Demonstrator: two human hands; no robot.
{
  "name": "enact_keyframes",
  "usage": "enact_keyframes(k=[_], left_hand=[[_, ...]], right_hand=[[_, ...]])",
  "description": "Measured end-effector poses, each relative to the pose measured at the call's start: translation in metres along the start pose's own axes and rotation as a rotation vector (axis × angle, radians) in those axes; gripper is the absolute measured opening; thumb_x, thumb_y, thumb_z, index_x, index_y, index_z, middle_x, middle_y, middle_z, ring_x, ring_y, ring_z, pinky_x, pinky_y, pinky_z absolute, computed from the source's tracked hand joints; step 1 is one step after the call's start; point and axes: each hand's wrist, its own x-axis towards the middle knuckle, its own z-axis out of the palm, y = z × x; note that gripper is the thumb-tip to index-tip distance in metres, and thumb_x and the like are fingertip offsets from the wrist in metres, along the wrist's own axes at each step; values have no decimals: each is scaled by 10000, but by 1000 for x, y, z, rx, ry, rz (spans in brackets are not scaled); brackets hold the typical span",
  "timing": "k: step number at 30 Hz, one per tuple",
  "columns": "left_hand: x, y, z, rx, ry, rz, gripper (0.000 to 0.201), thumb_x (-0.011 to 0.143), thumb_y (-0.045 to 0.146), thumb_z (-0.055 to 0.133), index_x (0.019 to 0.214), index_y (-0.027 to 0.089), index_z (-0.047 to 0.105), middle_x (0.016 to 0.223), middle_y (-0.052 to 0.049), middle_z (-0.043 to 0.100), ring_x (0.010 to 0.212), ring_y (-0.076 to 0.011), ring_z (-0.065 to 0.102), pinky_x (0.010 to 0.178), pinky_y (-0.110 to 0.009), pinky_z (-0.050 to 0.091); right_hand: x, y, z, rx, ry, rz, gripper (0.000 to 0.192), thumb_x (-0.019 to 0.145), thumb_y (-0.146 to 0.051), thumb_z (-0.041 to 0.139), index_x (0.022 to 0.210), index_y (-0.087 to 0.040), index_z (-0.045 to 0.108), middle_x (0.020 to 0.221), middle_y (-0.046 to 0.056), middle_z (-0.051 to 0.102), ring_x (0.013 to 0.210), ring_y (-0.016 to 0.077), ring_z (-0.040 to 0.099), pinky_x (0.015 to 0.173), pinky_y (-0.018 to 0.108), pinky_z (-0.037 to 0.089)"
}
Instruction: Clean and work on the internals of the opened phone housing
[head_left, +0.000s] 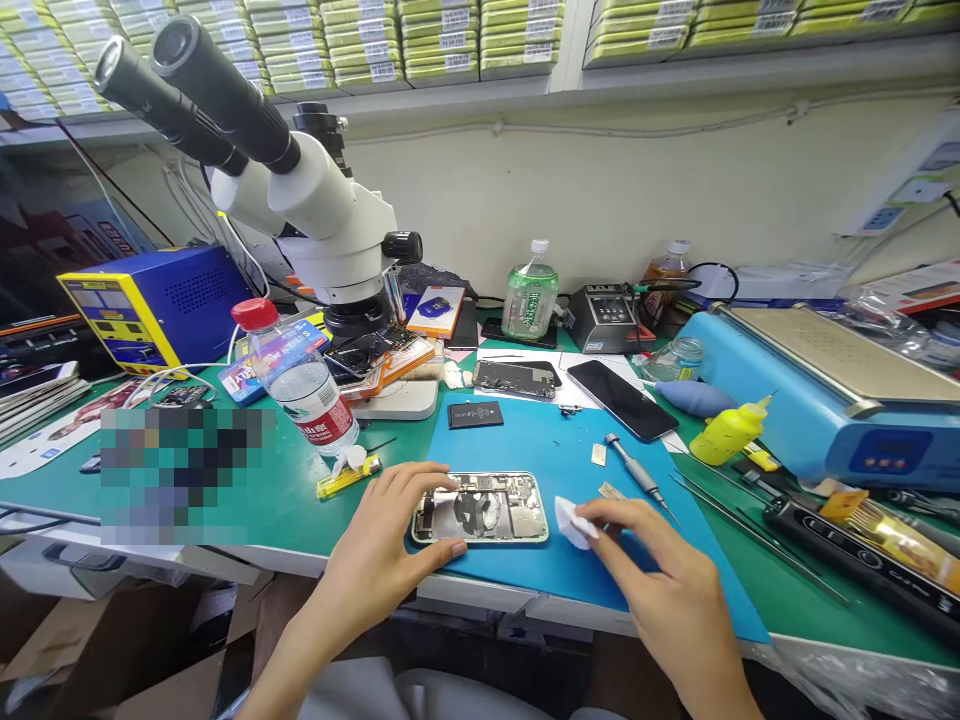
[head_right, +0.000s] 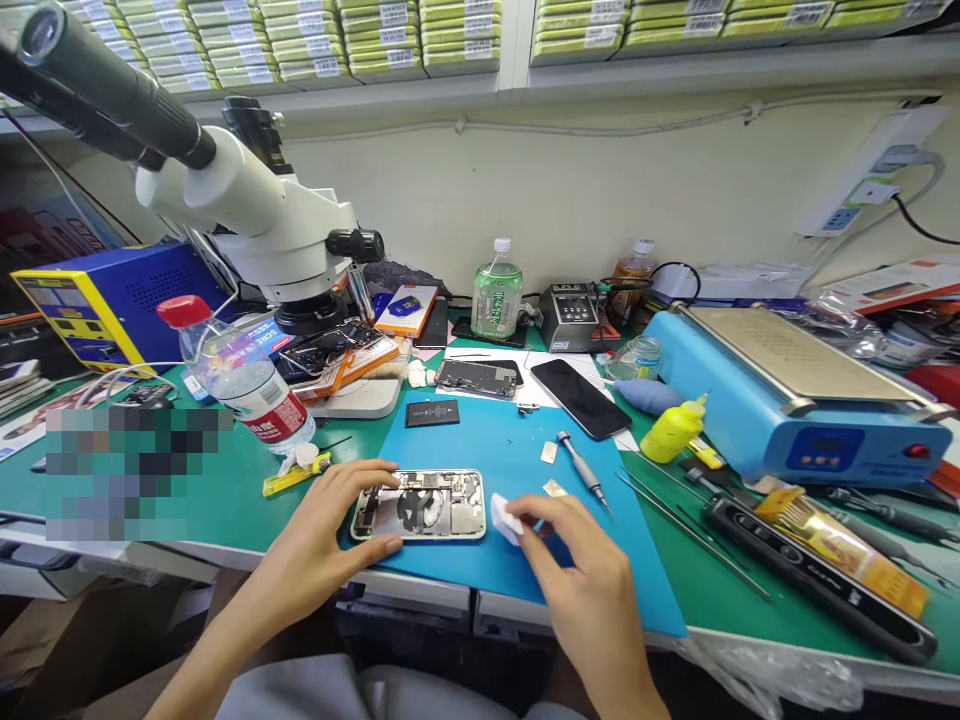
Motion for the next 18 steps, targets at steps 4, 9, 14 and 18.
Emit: enact_keyframes(k=[4, 9, 14, 18], left_hand=[[1, 0, 1, -26, 18, -18, 444, 967, 430, 754, 1372, 382, 578, 1504, -9, 602, 1392, -300, 538, 1156, -481, 460], [2, 2, 0, -15, 9, -14, 419, 977, 407, 748, 1365, 380, 594, 1485, -7, 614, 1392, -292, 542, 1176, -490, 443], [2, 1, 0, -18, -4, -10, 422, 982, 411, 744, 1371, 369, 588, 1493, -21, 605, 1394, -297, 536, 1179, -503, 437], [3, 0, 0, -16, 11, -4, 449, 966, 405, 767, 1378, 360, 594, 1484, -29, 615, 1392, -299, 544, 1177, -496, 443]], right_hand=[[-2, -11, 11, -126, -61, -317, 144, 1055, -163, 616, 1092, -252, 723, 1035, 4, 765, 978, 161, 709, 983, 299, 521], [-9, -25, 29, -232, -74, -382, 146, 1046, -121, 621, 1141, -178, 717, 1062, 58, 738, 975, 183, 649, 847, 308, 512], [-13, -35, 40, -325, -65, -416, 194, 1053, -98, 586, 1190, -145, 715, 1120, 79, 754, 973, 217, 627, 837, 362, 480], [-13, -39, 43, -336, -66, -403, 209, 1058, -103, 574, 1208, -159, 709, 1139, 70, 769, 962, 225, 639, 838, 372, 478]])
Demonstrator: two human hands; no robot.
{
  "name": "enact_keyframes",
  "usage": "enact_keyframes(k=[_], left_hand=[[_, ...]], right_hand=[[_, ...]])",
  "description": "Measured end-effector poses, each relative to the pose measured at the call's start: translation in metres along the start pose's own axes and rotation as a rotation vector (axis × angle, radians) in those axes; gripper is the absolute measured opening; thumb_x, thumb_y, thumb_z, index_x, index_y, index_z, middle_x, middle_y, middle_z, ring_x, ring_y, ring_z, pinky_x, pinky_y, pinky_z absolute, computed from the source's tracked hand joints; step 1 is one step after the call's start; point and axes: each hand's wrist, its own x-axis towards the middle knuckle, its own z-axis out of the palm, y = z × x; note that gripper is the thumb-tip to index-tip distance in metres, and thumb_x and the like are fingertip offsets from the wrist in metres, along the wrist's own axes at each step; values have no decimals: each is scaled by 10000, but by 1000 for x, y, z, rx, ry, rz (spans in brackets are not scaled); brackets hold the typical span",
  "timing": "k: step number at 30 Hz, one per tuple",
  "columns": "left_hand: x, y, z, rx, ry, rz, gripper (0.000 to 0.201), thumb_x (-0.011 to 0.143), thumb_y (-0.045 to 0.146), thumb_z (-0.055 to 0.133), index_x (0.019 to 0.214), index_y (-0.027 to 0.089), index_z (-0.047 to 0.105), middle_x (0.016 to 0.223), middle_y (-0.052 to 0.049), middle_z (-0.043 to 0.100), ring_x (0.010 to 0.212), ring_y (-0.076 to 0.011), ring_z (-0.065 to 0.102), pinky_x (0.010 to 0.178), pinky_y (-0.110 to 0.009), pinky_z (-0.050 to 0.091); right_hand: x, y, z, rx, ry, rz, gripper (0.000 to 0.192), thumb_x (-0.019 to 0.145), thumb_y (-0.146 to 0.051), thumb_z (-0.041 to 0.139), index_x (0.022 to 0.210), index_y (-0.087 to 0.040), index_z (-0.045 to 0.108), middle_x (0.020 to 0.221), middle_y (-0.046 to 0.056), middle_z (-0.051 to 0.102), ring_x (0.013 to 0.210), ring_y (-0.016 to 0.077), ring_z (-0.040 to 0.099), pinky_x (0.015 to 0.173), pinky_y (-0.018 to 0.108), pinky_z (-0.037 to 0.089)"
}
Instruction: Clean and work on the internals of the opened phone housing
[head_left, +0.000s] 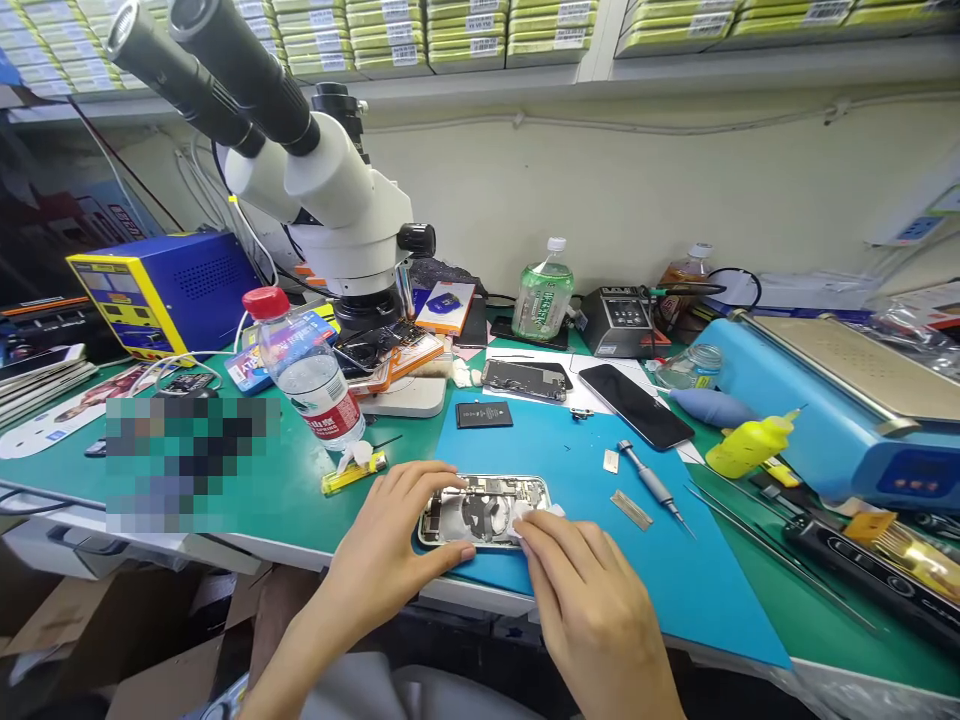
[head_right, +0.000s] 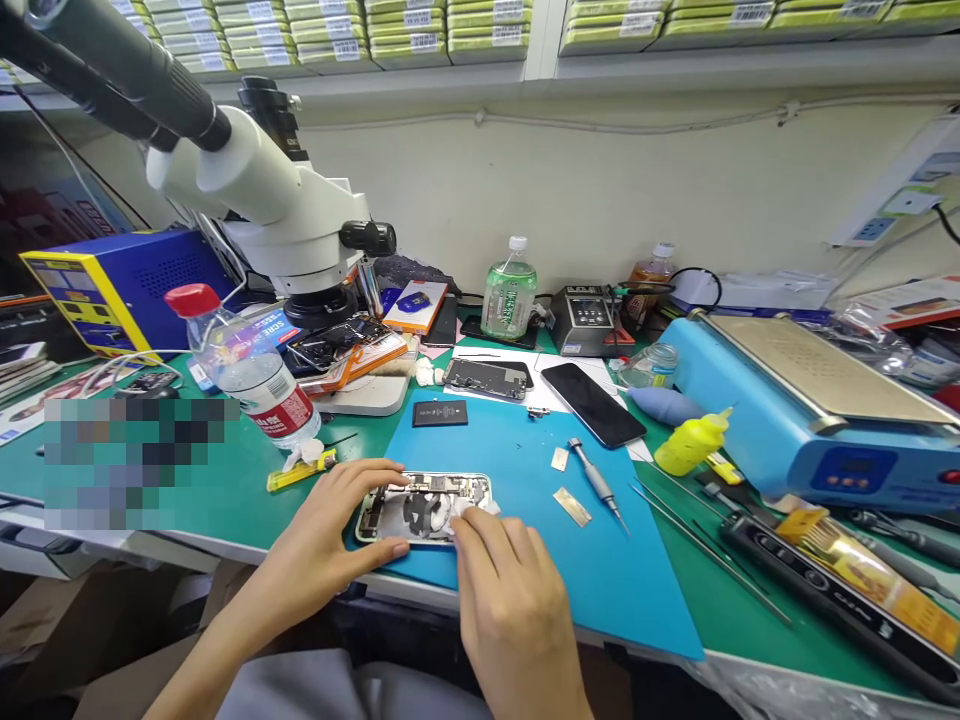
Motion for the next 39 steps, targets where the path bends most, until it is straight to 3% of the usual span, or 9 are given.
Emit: enact_keyframes(k=[10, 16, 39], left_hand=[[0, 0, 0, 2, 12, 0, 468, 957, 405, 775, 1386, 355, 594, 1476, -27, 625, 1375, -305, 557, 1167, -498, 452], [0, 2, -2, -6, -11, -14, 470, 958, 388, 780, 1383, 363, 582, 1478, -5, 619, 1381, -287, 544, 1165, -483, 444], [-2, -3, 3, 17, 46, 6, 468, 957, 448, 765, 1386, 382, 591, 1471, -10, 645, 1362, -317, 585, 1134, -499, 483]], right_hand=[[4, 6, -5, -39, -5, -14, 215, 1045, -88, 570, 1193, -165, 706, 1113, 76, 781, 945, 222, 666, 837, 382, 510], [-2, 8, -9, -44, -58, -103, 281, 1006, -19, 583, 1228, -142, 703, 1133, 88, 773, 1010, 224, 645, 863, 370, 502], [0, -6, -8, -37, -54, 67, 212, 1039, -63, 546, 1119, -183, 701, 1010, 81, 753, 885, 223, 659, 769, 362, 531]])
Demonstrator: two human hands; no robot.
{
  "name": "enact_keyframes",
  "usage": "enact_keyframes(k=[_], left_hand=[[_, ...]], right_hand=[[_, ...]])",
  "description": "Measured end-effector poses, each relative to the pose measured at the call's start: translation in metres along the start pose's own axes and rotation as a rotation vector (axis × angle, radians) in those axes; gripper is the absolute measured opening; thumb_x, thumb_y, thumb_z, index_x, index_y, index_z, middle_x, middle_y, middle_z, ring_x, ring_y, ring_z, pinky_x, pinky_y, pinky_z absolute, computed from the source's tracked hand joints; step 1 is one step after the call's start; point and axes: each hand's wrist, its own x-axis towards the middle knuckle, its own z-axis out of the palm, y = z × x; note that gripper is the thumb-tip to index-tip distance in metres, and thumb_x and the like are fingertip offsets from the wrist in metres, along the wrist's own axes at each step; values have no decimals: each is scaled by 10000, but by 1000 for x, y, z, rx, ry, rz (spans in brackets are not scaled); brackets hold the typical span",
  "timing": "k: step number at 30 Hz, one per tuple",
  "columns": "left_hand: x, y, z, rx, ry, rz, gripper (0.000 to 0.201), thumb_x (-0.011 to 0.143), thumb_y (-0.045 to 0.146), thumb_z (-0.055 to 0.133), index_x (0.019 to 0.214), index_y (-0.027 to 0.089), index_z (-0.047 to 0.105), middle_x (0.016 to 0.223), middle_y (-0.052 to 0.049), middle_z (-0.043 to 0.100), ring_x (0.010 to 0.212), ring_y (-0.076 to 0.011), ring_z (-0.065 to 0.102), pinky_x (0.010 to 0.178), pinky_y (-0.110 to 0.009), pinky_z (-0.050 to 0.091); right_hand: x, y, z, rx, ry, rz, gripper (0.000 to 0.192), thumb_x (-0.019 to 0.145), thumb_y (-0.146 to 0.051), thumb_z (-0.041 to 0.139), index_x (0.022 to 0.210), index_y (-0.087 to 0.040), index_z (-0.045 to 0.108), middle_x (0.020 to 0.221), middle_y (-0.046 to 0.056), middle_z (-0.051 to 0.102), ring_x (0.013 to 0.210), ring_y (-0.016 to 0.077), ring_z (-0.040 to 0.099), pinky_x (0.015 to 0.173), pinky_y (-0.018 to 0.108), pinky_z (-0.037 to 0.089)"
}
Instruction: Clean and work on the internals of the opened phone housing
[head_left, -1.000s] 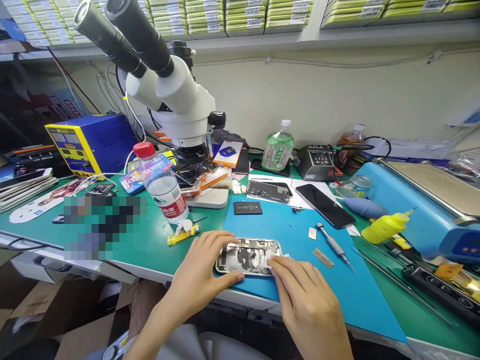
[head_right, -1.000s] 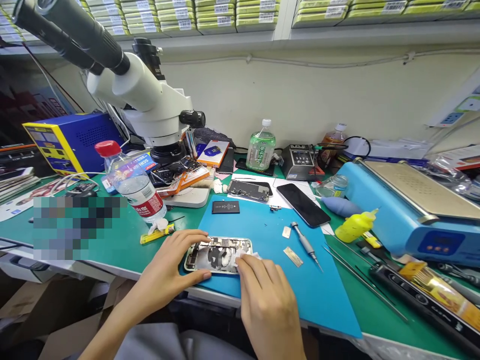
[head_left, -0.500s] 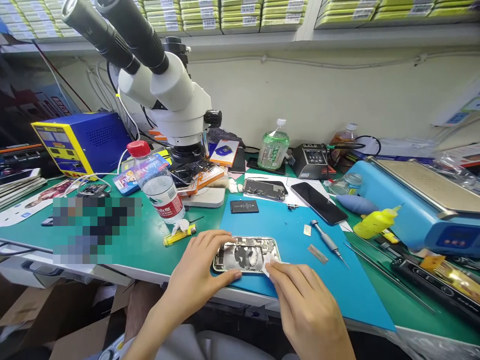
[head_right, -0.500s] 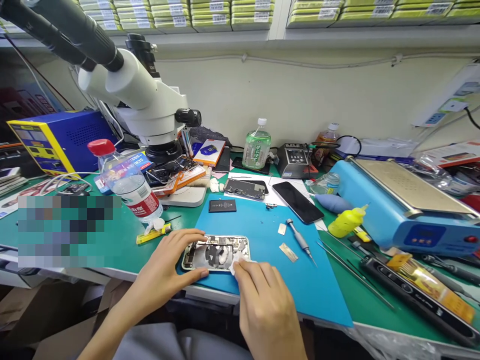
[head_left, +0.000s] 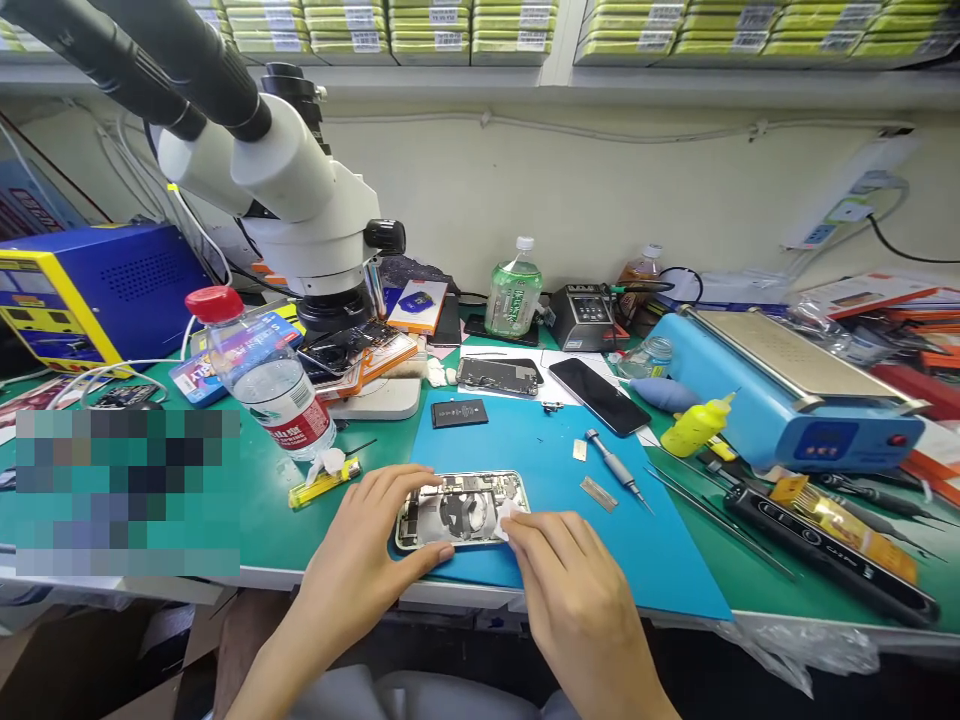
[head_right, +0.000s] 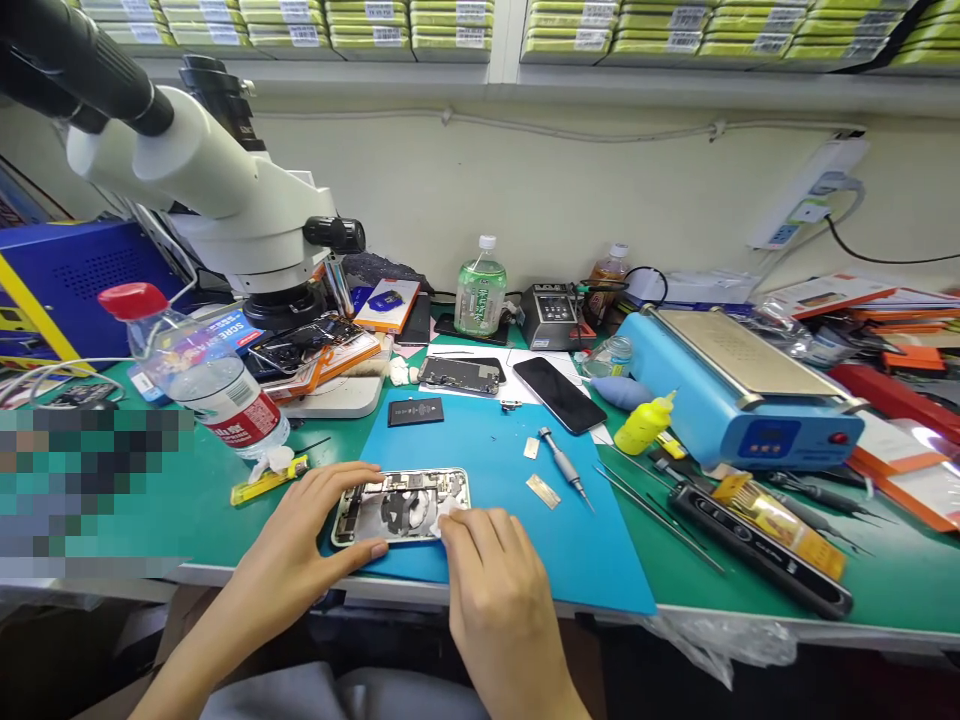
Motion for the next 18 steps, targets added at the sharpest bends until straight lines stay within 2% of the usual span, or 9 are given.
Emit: enact_keyframes(k=[4, 7, 8, 10, 11, 13, 16, 18], left_hand=[[-1, 0, 0, -28, -25, -32, 474, 962, 426, 763, 1394, 385, 573, 1482, -12, 631, 1393, -318, 559, 1165, -524, 459], [-2, 0, 0, -55, -41, -80, 513, 957, 394, 769, 1421, 397, 552, 1494, -20, 612, 1408, -327, 543, 1159, -534, 469], [-2, 0, 1, -64, -40, -94, 536, 954, 381, 771, 1438, 401, 540, 1502, -27, 601, 1413, -331, 538, 1154, -536, 476], [-2, 0, 1, -86, -32, -105, 583, 950, 350, 774, 1468, 408, 513, 1516, -37, 581, 1423, -334, 529, 1150, -533, 486], [-2, 0, 2, -97, -22, -103, 602, 947, 333, 774, 1477, 413, 501, 1520, -38, 574, 1429, -332, 524, 1154, -530, 487], [-2, 0, 2, -112, -1, -94, 628, 939, 302, 779, 1482, 426, 488, 1524, -27, 567, 1437, -319, 522, 1167, -516, 487], [-1, 0, 2, -113, 15, -90, 656, 925, 286, 790, 1480, 454, 482, 1527, -1, 571, 1438, -301, 534, 1171, -488, 497], [-1, 0, 2, -111, 13, -94, 681, 921, 282, 795, 1491, 466, 471, 1535, 7, 568, 1441, -297, 536, 1173, -484, 498]], right_hand=[[-1, 2, -1, 37, 3, 21, 213, 1042, -82, 552, 1122, -196, 713, 1015, 78, 757, 884, 226, 671, 767, 364, 542], [-4, 16, -14, 195, 19, 86, 180, 1047, -148, 577, 1056, -243, 730, 988, 56, 760, 904, 226, 696, 795, 353, 569], [-6, 23, -20, 255, 51, 153, 160, 1049, -189, 588, 1036, -255, 733, 995, 52, 762, 942, 232, 710, 832, 350, 582], [-8, 40, -32, 337, 142, 380, 152, 1052, -300, 598, 1000, -265, 736, 1036, 54, 766, 1018, 246, 729, 869, 324, 593], [-8, 48, -36, 362, 186, 511, 184, 1050, -368, 596, 994, -262, 736, 1050, 55, 766, 1016, 247, 736, 848, 302, 596], [-7, 62, -42, 393, 230, 688, 282, 1002, -501, 617, 953, -251, 738, 973, 46, 765, 883, 235, 741, 715, 260, 597], [-7, 75, -41, 398, 166, 830, 391, 905, -626, 637, 882, -251, 742, 769, 19, 728, 639, 204, 671, 533, 248, 545], [-8, 77, -39, 398, 92, 864, 418, 857, -661, 645, 855, -258, 756, 758, 17, 736, 614, 207, 659, 503, 253, 531]])
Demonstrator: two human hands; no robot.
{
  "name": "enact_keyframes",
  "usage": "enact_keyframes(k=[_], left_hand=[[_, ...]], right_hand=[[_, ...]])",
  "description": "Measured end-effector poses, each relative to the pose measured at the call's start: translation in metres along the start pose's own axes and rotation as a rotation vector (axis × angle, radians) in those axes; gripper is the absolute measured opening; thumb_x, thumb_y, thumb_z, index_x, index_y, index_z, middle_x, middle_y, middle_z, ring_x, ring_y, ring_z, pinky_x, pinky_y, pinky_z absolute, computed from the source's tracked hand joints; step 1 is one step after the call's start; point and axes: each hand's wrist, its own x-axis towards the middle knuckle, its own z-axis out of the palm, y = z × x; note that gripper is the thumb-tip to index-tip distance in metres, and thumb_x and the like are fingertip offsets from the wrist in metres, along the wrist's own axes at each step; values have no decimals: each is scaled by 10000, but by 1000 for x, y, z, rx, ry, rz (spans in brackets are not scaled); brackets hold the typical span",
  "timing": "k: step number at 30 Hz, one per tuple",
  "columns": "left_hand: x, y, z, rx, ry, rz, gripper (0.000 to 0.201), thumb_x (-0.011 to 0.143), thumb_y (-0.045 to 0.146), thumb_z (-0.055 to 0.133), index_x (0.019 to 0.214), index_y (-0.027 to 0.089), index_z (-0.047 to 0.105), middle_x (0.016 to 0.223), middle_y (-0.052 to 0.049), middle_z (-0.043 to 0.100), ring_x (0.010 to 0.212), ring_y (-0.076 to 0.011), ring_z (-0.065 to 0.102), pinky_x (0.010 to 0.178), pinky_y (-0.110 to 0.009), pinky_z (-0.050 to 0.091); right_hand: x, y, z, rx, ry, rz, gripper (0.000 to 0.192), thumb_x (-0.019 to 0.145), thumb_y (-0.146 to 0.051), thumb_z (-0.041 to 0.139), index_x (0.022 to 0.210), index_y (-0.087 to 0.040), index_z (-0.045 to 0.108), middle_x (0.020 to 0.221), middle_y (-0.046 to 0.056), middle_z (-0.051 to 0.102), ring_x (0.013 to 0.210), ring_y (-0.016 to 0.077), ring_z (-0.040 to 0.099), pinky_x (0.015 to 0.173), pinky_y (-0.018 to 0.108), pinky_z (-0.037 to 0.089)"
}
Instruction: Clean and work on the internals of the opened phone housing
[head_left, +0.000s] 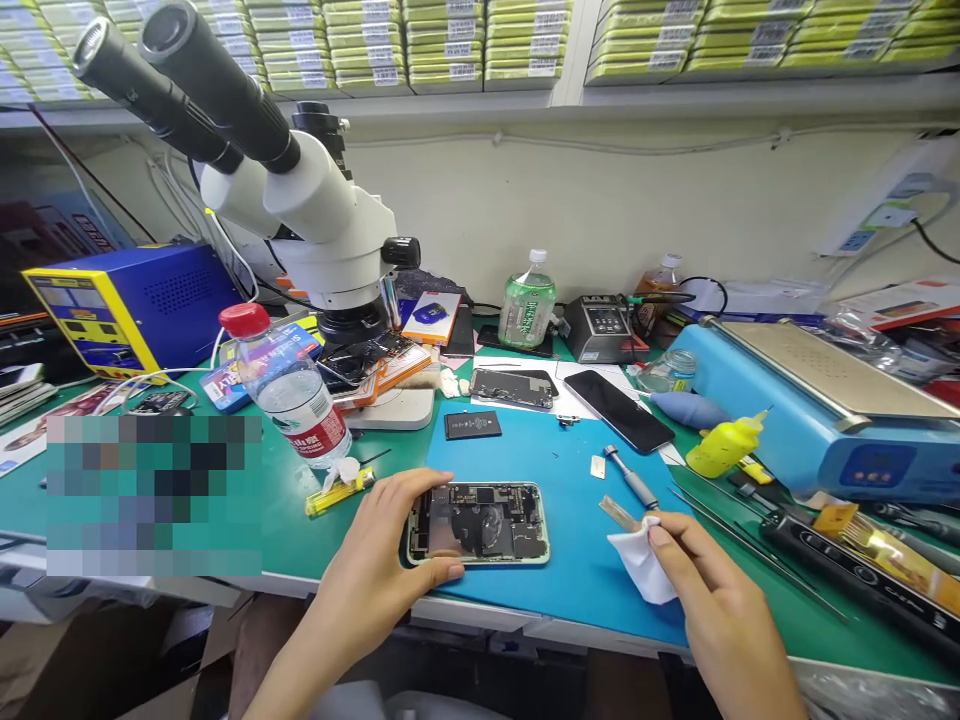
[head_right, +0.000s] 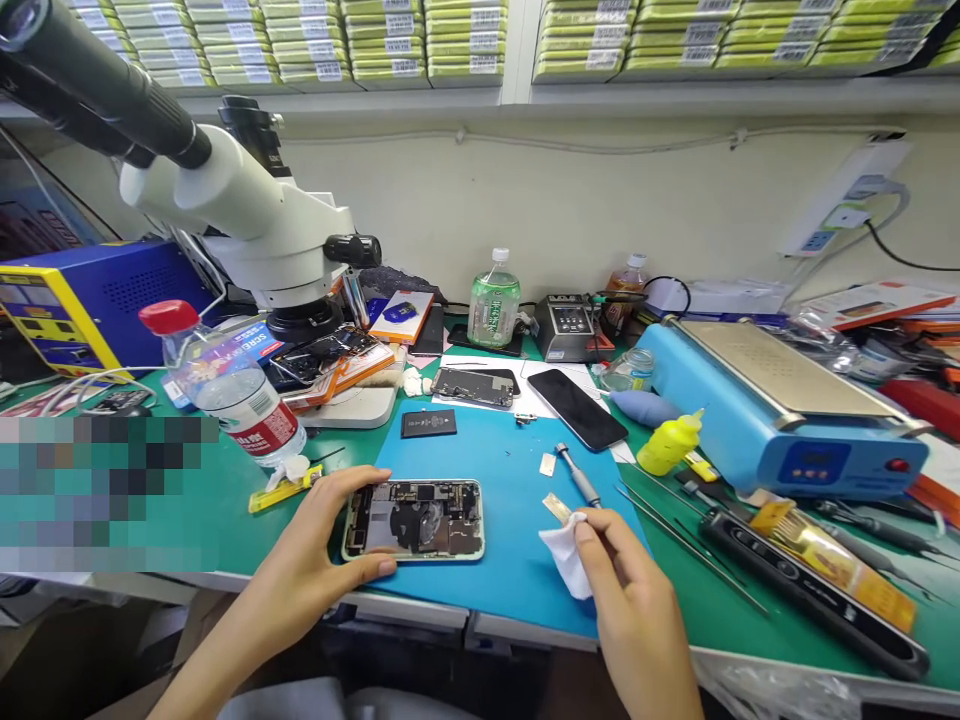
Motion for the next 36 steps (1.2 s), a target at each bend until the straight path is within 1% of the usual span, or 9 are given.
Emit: enact_keyframes(k=[3, 5, 9, 13, 18, 22, 26, 31, 36], left_hand=[[0, 0, -1, -9, -10, -4, 718, 922, 267, 799, 1515, 470, 447, 1549, 0, 554, 1459, -296, 516, 1196, -494, 474], [0, 1, -2, -13, -12, -7, 726, 925, 264, 799, 1521, 474, 442, 1548, 1, 552, 1464, -292, 508, 1206, -491, 463], [0, 5, -4, -17, -21, -19, 711, 930, 275, 803, 1514, 478, 451, 1545, 6, 550, 1464, -282, 498, 1212, -478, 455], [1, 7, -6, 0, -58, -12, 667, 951, 278, 782, 1502, 474, 460, 1562, 12, 524, 1474, -276, 463, 1233, -486, 423], [1, 10, -8, 148, -143, 31, 528, 1029, 386, 680, 1505, 516, 494, 1566, 15, 498, 1461, -312, 439, 1214, -544, 424], [-1, 12, -6, 262, -146, 59, 503, 1043, 377, 647, 1500, 540, 518, 1567, 9, 473, 1456, -332, 427, 1199, -572, 430], [-1, 14, -3, 300, -130, 76, 521, 1023, 340, 664, 1495, 518, 533, 1539, -10, 482, 1440, -327, 438, 1192, -562, 440], [1, 17, -5, 274, -142, 79, 527, 1022, 329, 660, 1505, 498, 531, 1527, -30, 482, 1430, -329, 449, 1199, -568, 432], [1, 17, -5, 269, -135, 75, 530, 1012, 339, 671, 1497, 506, 536, 1526, -16, 484, 1428, -329, 449, 1192, -560, 444]], right_hand=[[-1, 3, 1, -27, -29, 44, 452, 788, -704, 661, 825, -266, 769, 851, 32, 781, 673, 232, 691, 520, 269, 547], [-1, 4, 0, -40, -40, 78, 473, 766, -725, 665, 842, -272, 778, 859, 35, 787, 670, 240, 692, 516, 281, 551], [0, 4, -1, -51, -7, 110, 501, 748, -746, 652, 856, -276, 791, 831, 43, 785, 633, 250, 686, 492, 306, 549], [1, 1, 2, -73, 24, 93, 515, 724, -757, 652, 840, -280, 808, 875, 54, 811, 609, 257, 690, 465, 323, 542], [2, -3, 3, -116, 9, 92, 510, 725, -760, 633, 798, -282, 795, 855, 45, 805, 661, 264, 709, 506, 319, 558], [1, -3, 1, -151, -9, 150, 546, 694, -777, 602, 821, -283, 795, 918, 44, 815, 747, 281, 730, 557, 321, 576], [1, -4, 0, -171, -11, 145, 564, 691, -788, 580, 831, -284, 790, 881, 42, 802, 743, 274, 719, 560, 316, 565], [2, -6, 3, -169, -14, 108, 548, 707, -784, 556, 799, -291, 779, 825, 33, 785, 689, 251, 701, 583, 315, 570], [2, -2, 2, -180, -9, 55, 529, 752, -771, 555, 812, -291, 768, 779, 35, 773, 634, 242, 688, 542, 311, 548]])
